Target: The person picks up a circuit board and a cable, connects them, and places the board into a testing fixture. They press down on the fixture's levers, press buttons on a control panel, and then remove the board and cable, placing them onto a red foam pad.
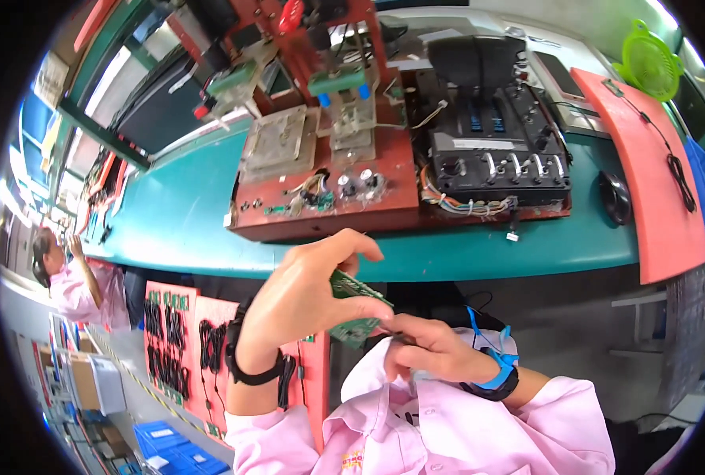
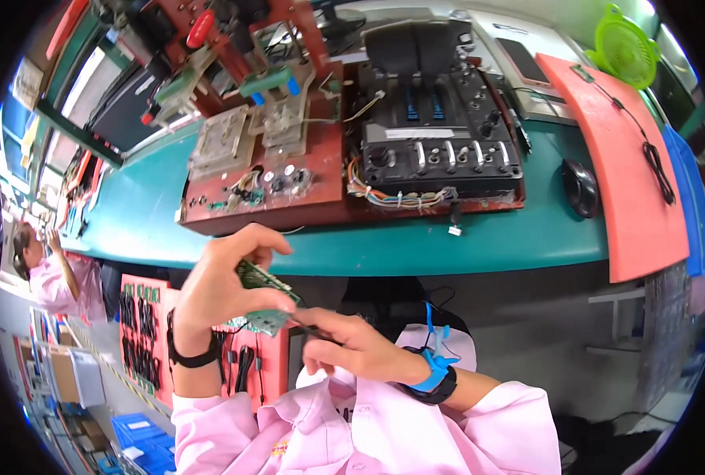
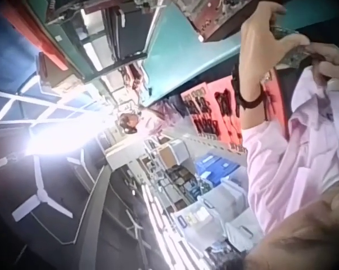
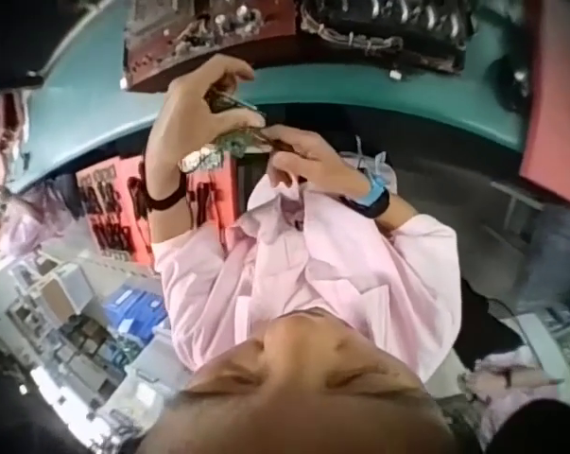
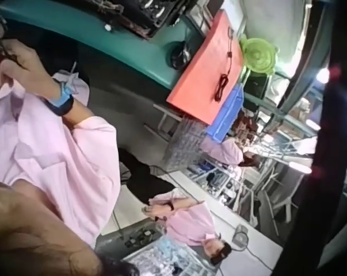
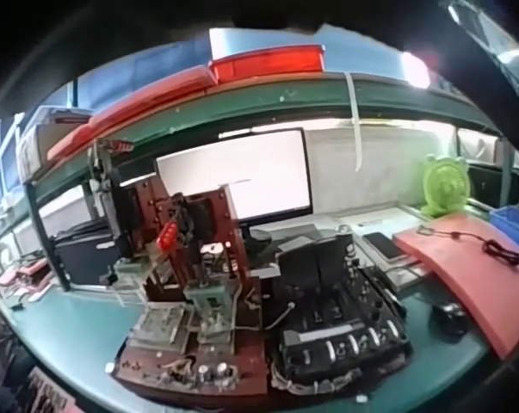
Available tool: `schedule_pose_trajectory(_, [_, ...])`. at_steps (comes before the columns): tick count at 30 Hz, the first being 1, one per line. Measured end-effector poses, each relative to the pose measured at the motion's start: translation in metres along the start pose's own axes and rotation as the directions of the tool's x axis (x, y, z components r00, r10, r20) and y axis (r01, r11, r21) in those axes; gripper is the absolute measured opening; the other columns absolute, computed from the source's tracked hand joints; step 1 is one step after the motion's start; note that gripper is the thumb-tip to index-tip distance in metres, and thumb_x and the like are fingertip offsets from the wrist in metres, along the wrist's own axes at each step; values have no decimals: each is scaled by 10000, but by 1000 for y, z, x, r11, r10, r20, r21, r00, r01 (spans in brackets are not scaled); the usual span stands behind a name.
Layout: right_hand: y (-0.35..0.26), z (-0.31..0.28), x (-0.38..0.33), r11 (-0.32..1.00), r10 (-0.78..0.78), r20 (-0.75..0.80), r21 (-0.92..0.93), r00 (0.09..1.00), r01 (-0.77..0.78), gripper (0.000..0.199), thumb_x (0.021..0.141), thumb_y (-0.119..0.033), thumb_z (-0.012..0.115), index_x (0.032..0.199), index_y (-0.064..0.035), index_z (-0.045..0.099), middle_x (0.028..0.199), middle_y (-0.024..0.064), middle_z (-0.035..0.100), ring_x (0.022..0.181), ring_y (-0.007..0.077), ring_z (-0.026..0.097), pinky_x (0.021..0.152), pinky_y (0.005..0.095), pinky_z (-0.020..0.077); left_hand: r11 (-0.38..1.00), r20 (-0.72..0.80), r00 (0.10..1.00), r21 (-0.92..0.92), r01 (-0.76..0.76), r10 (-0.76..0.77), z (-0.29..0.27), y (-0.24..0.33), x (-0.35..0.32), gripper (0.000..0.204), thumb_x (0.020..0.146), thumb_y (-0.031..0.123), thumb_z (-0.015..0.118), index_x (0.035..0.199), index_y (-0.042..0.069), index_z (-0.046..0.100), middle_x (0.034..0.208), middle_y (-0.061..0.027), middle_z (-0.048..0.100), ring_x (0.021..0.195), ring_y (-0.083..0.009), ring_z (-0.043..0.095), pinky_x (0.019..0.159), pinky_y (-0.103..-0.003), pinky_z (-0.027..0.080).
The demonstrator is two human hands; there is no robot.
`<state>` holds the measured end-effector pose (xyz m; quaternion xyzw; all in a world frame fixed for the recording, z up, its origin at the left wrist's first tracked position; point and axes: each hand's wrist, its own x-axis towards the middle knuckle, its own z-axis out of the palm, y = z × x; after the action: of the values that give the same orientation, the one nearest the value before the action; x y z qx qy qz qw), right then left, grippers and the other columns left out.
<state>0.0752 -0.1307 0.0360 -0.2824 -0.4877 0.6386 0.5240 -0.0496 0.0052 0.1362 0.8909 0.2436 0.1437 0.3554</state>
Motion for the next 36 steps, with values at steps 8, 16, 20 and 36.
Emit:
schedule_pose_trajectory(8, [21,-8,-10,940,268,-123,251,955,-231,290,891,-192,397,1093,13,427,723,83,573,542,111,536,488,213,421,984,259,963,-140,107,-68,56,-31,-11,392,741,197,645,1044,10,482,688,-56,522,618,-125,500,559,-260,400])
schedule_pose_trajectory(16, [42,-4,-19,863,329,-299,481,896,-156,191,885,-167,375,971,-1,417,754,143,577,532,192,568,493,253,453,814,-95,957,-552,178,-274,77,-43,-26,509,731,197,646,1137,1,412,915,-152,552,759,-259,576,689,-334,453])
schedule_pose_trajectory(20, [37,-4,-13,838,345,-329,531,879,-130,182,882,-157,357,954,3,402,760,172,573,532,238,576,500,294,472,979,-238,969,-201,12,-61,91,-62,-68,625,680,215,695,1170,-20,386,1035,-177,529,862,-293,570,769,-343,451])
schedule_pose_trajectory(36, [42,-31,-47,889,430,-156,243,889,-388,296,877,-127,413,1119,41,445,1047,104,542,946,161,533,861,291,411,926,-136,987,-377,27,-84,131,-71,-88,757,530,145,790,1161,-31,412,1136,-181,508,1029,-259,522,855,-341,431])
